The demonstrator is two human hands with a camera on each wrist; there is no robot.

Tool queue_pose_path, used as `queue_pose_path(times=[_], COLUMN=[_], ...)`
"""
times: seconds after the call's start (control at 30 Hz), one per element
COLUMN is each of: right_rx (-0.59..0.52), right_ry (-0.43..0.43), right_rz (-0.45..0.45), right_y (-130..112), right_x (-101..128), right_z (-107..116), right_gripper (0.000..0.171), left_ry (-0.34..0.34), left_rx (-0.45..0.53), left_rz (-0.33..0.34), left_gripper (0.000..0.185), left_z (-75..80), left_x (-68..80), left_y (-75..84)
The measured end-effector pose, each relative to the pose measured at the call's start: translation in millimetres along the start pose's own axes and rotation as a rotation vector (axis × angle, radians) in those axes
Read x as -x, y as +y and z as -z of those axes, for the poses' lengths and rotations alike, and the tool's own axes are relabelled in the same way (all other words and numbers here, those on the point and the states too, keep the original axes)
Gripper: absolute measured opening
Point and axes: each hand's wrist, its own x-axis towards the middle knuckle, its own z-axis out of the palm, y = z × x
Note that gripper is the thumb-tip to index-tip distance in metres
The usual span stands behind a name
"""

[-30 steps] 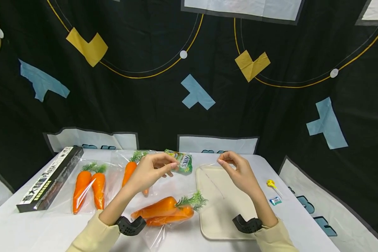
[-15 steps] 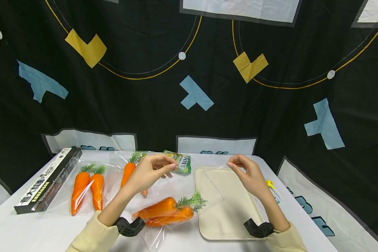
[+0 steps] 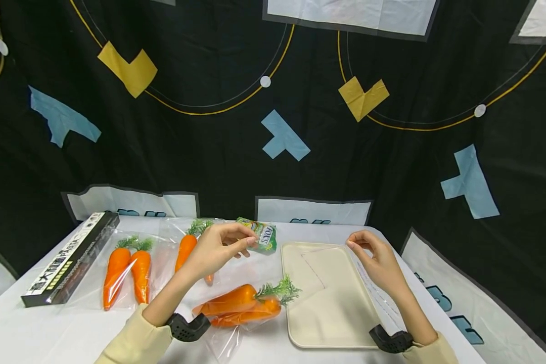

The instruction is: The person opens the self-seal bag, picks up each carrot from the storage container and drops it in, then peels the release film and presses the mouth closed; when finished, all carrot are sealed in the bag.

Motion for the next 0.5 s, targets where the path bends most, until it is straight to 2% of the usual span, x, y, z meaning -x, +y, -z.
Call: queue_pose_path(times=[0.3,0.5], right_rx=[0.051,0.077], right_ry=[0.033,0.033], right_rz=[-0.007,-0.037], right_y=[8,13], right_x=[7,16], right_z=[14,23], right_gripper=[0.005,0.003], left_ry=[-0.007,-0.010], left_rx=[0.022,0.023], left_rz=[-0.029,-0.022], left_gripper=[0.017,0.019], left_z=[1.2,1.3], left_x=[0.1,-0.7], left_y=[-1.7,-1.0])
